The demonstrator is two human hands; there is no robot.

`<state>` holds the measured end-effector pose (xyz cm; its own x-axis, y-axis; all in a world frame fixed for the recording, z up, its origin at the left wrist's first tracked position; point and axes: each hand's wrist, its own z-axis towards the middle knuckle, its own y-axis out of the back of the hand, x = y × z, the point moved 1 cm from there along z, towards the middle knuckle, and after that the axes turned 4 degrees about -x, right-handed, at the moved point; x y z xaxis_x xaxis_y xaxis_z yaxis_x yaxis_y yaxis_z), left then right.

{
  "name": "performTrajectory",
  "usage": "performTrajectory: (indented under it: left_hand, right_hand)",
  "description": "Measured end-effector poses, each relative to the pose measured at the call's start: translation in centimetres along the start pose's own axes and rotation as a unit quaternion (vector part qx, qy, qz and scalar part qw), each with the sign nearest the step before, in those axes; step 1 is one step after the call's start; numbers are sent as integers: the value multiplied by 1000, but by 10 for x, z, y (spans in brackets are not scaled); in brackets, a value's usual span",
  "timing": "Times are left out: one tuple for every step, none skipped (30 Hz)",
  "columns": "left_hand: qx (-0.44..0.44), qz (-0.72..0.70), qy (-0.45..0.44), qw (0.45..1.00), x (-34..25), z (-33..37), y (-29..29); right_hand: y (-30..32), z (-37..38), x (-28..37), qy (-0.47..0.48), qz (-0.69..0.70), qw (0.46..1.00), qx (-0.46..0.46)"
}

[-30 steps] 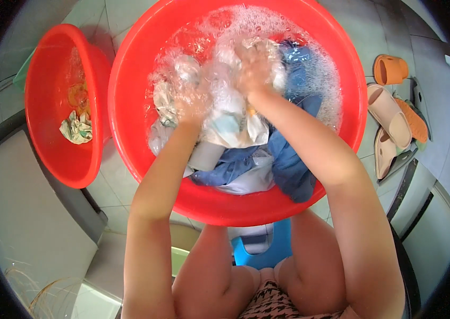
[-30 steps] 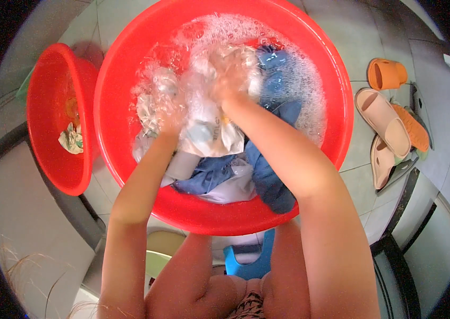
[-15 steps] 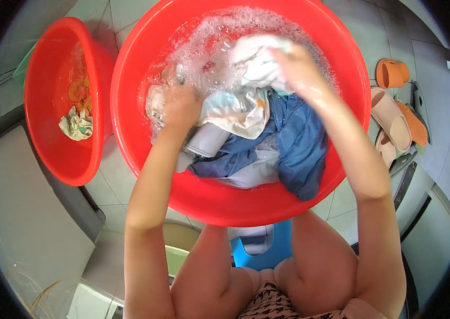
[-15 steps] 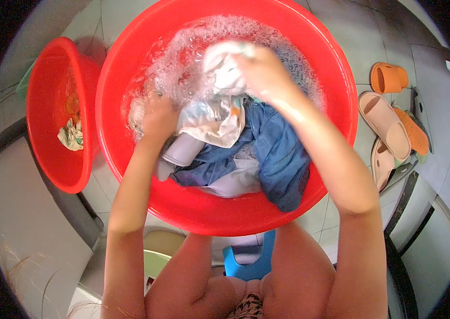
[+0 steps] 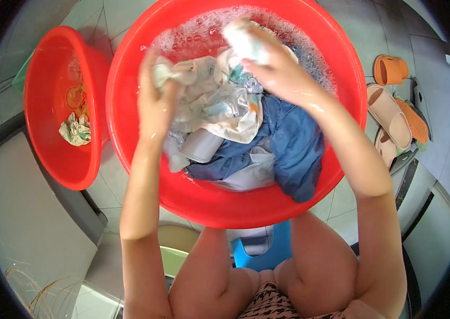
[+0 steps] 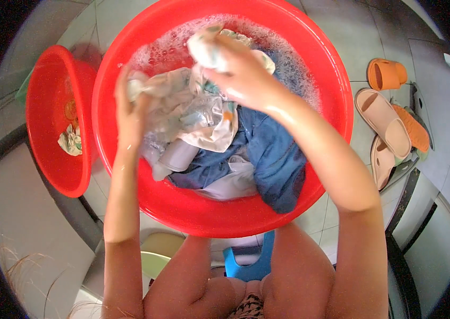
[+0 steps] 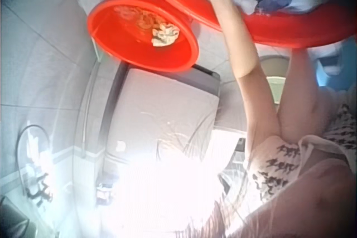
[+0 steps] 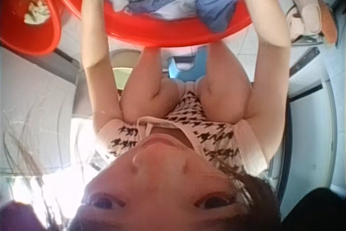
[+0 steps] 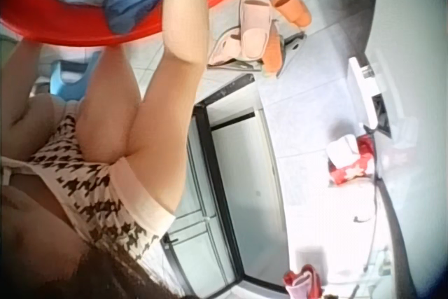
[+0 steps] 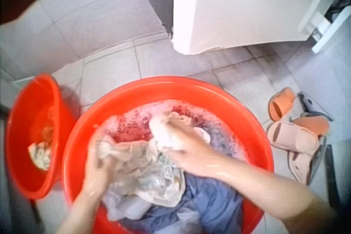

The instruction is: The person washes clothes in a basin filled with soapy water by scrubbing them against each other and then places them into another basin.

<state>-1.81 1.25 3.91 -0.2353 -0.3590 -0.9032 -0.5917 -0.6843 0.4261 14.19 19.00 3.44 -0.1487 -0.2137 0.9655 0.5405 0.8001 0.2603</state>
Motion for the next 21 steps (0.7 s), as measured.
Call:
performTrajectory:
  left_hand:
    - [68, 157, -26, 985, 10, 1, -11]
    - [134, 306, -51, 941, 24, 0, -24]
    - [164, 351, -92, 917, 34, -3, -32]
    - [178, 349, -79, 917, 54, 1, -33]
    - [191, 349, -67, 915, 79, 9, -30]
    - [202, 351, -53, 913, 100, 15, -28]
    - [218, 465, -84, 854, 106, 14, -37]
    - [230, 572, -119, 778, 111, 14, -41]
    - [233, 598, -111, 758, 99, 8, -69]
    - [233, 634, -96, 731, 94, 5, -78]
    - [159, 591, -144, 778, 129, 2, -48]
    - [133, 495, -134, 848, 132, 0, -40]
    - [102, 393, -123, 905, 135, -2, -30]
    - [75, 380, -125, 913, 112, -4, -43]
    - [46, 366, -128, 921, 84, -4, -54]
    - [45, 279, -58, 958, 83, -4, -47]
    - [50, 169, 7, 984, 82, -3, -60]
    - [51, 69, 78, 993, 77, 0, -60]
    - [11, -234, 66, 970, 68, -10, -65]
    - [36, -191, 78, 978, 47, -19, -71]
    - [43, -113, 93, 988, 30, -27, -42]
  right_hand:
    - [-21, 5, -23, 28, -122, 992, 0]
    - [-38, 8, -42, 53, -245, 968, 1]
    - [-52, 5, -41, 56, -327, 943, -24]
    - [-62, 1, -40, 59, -406, 911, -49]
    - [-65, 4, -42, 18, -381, 924, -17]
    - [-69, 9, -42, -66, -379, 922, 43]
    - [-66, 13, -42, -154, -378, 907, 104]
    - [-65, 19, -43, -237, -371, 883, 162]
    - [-57, 1, -87, -26, -425, 903, 54]
    - [-59, -6, -99, -15, -363, 931, 8]
    - [-80, -1, -91, 9, -277, 960, -38]
    - [-90, -1, -74, 22, -197, 977, -78]
    - [-88, 5, -61, 63, -375, 920, 95]
    - [-81, 1, -63, -5, -263, 964, 44]
    - [-73, 0, -63, -71, -146, 987, -12]
    - [-83, 5, -55, -125, -8, 990, -64]
    - [-96, 15, -82, -232, 193, 939, -165]
    - [-104, 20, -80, -290, 331, 887, -138]
    - [-109, 25, -79, -340, 460, 813, -107]
    - [-101, 22, -82, -386, 568, 722, -87]
    - [-105, 23, -22, -478, 442, 754, -90]
